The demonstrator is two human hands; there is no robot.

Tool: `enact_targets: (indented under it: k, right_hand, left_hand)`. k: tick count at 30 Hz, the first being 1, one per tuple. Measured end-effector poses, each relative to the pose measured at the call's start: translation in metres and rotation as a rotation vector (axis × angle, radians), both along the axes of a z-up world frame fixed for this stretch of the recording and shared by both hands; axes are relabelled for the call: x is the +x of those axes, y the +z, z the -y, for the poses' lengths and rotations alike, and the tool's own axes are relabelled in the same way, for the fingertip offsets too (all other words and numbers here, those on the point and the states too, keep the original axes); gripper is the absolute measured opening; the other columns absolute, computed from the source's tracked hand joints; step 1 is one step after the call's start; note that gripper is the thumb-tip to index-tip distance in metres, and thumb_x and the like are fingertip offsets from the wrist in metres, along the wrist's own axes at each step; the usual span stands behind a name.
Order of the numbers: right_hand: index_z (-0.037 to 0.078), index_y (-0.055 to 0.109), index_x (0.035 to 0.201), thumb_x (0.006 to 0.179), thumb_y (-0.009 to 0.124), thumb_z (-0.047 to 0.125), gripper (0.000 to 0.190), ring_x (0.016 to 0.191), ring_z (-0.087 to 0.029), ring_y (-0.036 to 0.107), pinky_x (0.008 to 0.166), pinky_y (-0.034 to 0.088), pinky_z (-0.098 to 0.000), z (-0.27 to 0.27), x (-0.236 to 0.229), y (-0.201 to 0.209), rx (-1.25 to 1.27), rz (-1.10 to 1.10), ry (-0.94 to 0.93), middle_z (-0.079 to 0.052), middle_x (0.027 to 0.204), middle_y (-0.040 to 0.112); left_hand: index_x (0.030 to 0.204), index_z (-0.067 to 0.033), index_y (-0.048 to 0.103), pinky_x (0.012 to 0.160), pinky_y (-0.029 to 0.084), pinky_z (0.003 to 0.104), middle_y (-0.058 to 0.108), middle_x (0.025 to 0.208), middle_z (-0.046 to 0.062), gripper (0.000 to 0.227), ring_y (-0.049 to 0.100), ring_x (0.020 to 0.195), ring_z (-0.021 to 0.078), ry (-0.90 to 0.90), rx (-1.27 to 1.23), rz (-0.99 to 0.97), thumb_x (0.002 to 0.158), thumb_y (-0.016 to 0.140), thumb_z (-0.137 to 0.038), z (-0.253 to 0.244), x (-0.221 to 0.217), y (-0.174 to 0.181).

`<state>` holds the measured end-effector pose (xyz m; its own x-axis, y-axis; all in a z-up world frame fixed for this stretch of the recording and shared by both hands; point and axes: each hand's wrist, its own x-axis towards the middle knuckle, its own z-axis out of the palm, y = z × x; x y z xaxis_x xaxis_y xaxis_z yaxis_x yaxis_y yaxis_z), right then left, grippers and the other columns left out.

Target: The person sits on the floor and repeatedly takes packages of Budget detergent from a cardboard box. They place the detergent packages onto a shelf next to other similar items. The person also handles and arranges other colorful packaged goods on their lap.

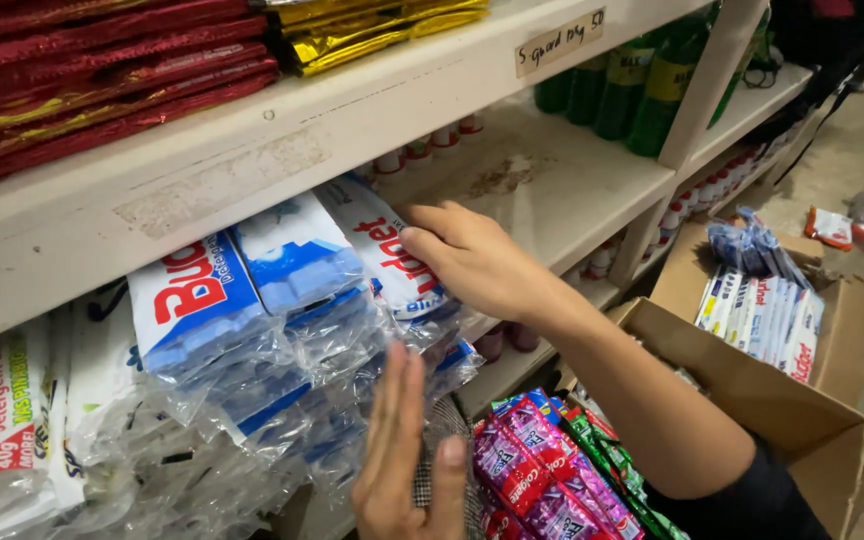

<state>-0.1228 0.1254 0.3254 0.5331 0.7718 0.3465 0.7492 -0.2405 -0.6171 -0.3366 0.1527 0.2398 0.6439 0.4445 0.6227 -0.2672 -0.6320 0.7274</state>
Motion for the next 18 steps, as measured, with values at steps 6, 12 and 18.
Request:
enact_targets:
  k: [6,12,18]
  right_hand:
    - [-0.003,0.051,0.148,0.108,0.046,0.034,0.055,0.133,-0.019,0.059,0.113,0.045,-0.0313,0.042,-0.003,-0.006,0.26,-0.336,0.366,-0.015,0.145,0.064]
    - [0.002,0.039,0.156,0.102,0.062,0.025,0.064,0.129,-0.013,0.056,0.11,0.046,-0.031,0.051,-0.01,-0.015,0.288,-0.554,0.585,-0.009,0.145,0.059]
    - [0.02,0.048,0.161,0.099,0.064,0.026,0.065,0.061,-0.013,0.049,0.053,0.042,-0.0298,0.049,-0.031,-0.006,0.146,-0.525,0.181,-0.009,0.089,0.067]
  left_hand:
    - [0.145,0.0059,0.054,0.122,0.035,0.051,0.051,0.155,0.028,0.053,0.045,0.15,0.0438,0.055,0.21,0.059,0.098,0.062,-0.017,0.004,0.011,0.002]
    - [0.139,0.0054,0.06,0.118,0.042,0.049,0.059,0.147,0.026,0.05,0.056,0.142,0.0422,0.079,0.209,0.104,0.095,0.068,-0.017,0.002,0.012,-0.008]
    - [0.137,0.0026,0.063,0.116,0.046,0.047,0.058,0.148,0.026,0.049,0.061,0.138,0.04,0.117,0.127,0.187,0.092,0.07,-0.015,0.005,0.019,0.013]
